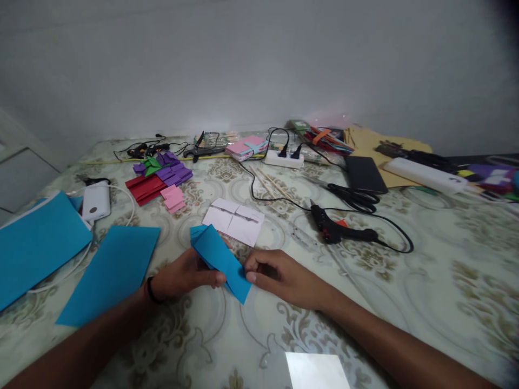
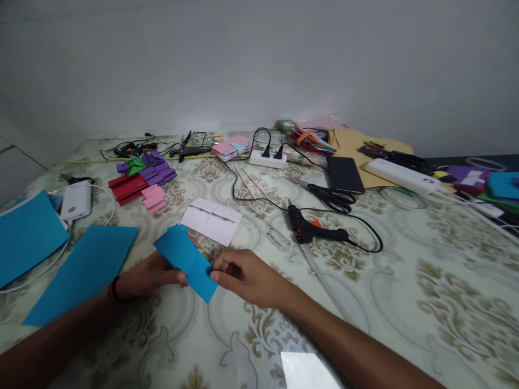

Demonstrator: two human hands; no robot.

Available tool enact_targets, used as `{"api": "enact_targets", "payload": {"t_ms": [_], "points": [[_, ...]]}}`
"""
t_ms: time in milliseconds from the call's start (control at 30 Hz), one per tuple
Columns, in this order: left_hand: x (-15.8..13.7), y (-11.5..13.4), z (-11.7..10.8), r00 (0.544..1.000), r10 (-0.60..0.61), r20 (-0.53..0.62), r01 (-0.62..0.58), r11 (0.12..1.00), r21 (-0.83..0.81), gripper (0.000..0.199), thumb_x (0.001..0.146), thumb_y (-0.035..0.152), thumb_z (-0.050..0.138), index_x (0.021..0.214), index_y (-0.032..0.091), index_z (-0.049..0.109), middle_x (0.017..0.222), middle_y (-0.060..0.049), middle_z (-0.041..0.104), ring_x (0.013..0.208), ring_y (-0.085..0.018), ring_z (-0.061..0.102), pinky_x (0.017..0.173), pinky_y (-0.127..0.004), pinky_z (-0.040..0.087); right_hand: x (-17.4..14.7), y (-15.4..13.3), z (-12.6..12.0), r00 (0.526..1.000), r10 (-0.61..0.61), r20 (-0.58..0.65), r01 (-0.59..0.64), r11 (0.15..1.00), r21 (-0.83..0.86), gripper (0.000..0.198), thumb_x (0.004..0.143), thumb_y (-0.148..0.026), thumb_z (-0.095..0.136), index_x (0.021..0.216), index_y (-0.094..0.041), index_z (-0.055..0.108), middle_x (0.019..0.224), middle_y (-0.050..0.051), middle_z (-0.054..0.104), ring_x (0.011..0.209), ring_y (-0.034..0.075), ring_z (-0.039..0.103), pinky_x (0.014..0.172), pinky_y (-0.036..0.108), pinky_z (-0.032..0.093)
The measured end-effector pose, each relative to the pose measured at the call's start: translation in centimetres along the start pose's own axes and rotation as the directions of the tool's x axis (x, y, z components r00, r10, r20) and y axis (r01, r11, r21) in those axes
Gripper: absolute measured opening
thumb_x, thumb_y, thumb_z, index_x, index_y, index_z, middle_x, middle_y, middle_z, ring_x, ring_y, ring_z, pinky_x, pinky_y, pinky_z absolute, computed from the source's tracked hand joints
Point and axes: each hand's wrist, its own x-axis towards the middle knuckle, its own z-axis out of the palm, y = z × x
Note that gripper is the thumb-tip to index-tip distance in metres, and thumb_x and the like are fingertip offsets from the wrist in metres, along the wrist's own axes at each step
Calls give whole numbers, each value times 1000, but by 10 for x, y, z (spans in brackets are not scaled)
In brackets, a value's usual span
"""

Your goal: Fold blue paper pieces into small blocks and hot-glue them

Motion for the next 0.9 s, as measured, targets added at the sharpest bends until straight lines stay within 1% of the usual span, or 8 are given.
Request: {"api": "enact_targets", "payload": {"t_ms": [100, 233, 333, 400, 467, 633, 800, 900], "points": [[-1, 0, 1, 999, 7, -31, -6, 1000, 10, 47, 88, 60, 71, 90, 13, 66, 76, -5, 70, 70, -17, 64, 67, -28, 52, 1, -1, 0, 999, -36, -10, 36, 998, -43, 37, 101, -49, 55, 90, -15, 64, 83, 6, 64, 76, 17, 56, 68, 28, 45], [-3, 4, 2, 998, 18, -58, -14, 998, 54, 52, 96, 62, 58, 81, 13, 65, 74, -5, 69, 71, -17, 64, 70, -28, 51, 1, -1, 0, 999, -52, -11, 51, 997, -63, 37, 103, -48, 52, 90, -15, 64, 85, 7, 65, 78, 18, 57, 72, 29, 46], [-4, 5, 1, 992, 11, -123, 2, 995, 101, 48, 95, 61, 60, 84, 15, 64, 77, -4, 69, 73, -18, 63, 71, -29, 52, 1, 0, 0, 998, -64, -23, 61, 994, -86, 36, 103, -47, 51, 89, -16, 64, 84, 6, 65, 77, 18, 57, 72, 29, 45], [-4, 7, 1, 983, 10, -183, 21, 986, 166, 44, 92, 60, 64, 87, 16, 65, 83, -4, 70, 79, -19, 62, 74, -29, 53, 2, 1, 1, 997, -74, -31, 70, 993, -97, 36, 103, -46, 51, 89, -16, 64, 83, 6, 65, 77, 18, 58, 71, 29, 45], [-5, 9, 2, 977, 2, -215, 46, 975, 219, 42, 91, 58, 65, 89, 16, 65, 88, -4, 70, 85, -21, 62, 78, -30, 53, 2, 1, 1, 996, -77, -34, 72, 991, -109, 36, 104, -46, 50, 89, -16, 64, 83, 6, 65, 77, 18, 57, 71, 29, 45], [-6, 14, 3, 982, -56, -180, 90, 978, 190, 47, 95, 61, 56, 86, 15, 65, 82, -4, 70, 83, -22, 63, 76, -30, 54, 2, 0, 2, 997, -66, -37, 60, 989, -131, 35, 103, -44, 51, 89, -16, 64, 82, 5, 64, 75, 17, 56, 70, 29, 45], [-4, 10, 2, 986, -17, -167, 59, 967, 249, 47, 92, 63, 59, 83, 17, 64, 83, -5, 69, 82, -21, 63, 75, -30, 53, 2, -1, 3, 998, -54, -44, 48, 992, -115, 31, 103, -42, 53, 90, -16, 63, 81, 3, 62, 75, 16, 55, 69, 27, 45], [-3, 11, 3, 990, 3, -138, 39, 955, 294, 45, 92, 61, 59, 89, 16, 64, 86, -5, 68, 83, -22, 62, 75, -31, 53, 1, -1, 3, 996, -73, -46, 70, 995, -66, 23, 102, -39, 55, 96, -17, 60, 84, 2, 59, 75, 15, 54, 70, 27, 46]]}}
